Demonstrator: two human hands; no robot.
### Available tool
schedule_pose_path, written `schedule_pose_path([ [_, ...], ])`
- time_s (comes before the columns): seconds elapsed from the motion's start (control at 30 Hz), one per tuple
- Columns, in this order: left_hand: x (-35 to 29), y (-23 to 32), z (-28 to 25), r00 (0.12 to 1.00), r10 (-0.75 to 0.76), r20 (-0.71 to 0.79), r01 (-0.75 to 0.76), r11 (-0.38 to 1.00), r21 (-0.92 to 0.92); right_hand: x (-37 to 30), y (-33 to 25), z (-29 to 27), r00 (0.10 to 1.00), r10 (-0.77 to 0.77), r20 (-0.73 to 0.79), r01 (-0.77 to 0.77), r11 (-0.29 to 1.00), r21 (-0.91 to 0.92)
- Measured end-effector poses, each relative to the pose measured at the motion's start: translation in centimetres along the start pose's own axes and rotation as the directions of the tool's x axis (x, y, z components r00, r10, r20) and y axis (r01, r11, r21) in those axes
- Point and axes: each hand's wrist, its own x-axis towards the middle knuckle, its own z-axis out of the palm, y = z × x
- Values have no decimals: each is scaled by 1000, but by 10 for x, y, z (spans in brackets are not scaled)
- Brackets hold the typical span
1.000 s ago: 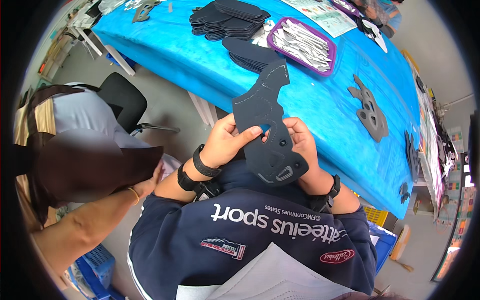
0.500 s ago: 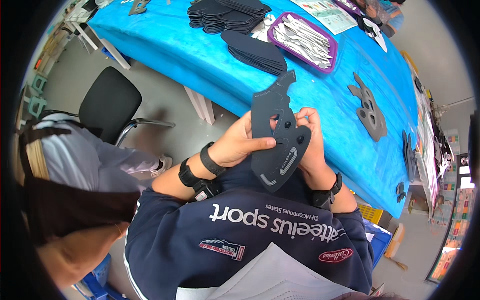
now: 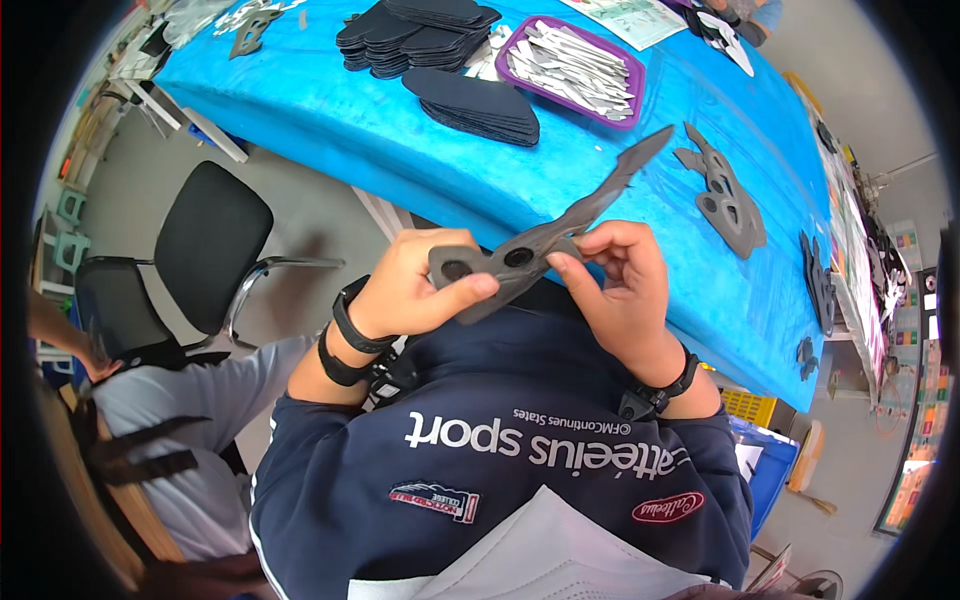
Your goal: The person aligns white adhesive strips onto dark grey shoe upper components and then fits different pieces together by hand, pressing them to ensure they are attached.
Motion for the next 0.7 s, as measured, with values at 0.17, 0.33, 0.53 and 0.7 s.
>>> schedule_pose_path([
  [0.17, 3, 1, -7, 978, 3, 209, 27, 989, -142, 2, 0, -2, 980, 112, 164, -81, 980, -183],
  [0.33, 4, 2, -9, 932, -192, 307, 182, 981, 61, 0, 2, 5, 932, 130, 337, -23, 952, -305],
  [0.53, 6, 1, -5, 926, -189, 327, 122, 969, 215, -2, 8, 9, 928, 97, 359, 13, 957, -290],
  [0.7, -13, -22, 5, 967, -161, 198, 114, 967, 229, -9, 11, 15, 936, 66, 346, 39, 957, -287],
])
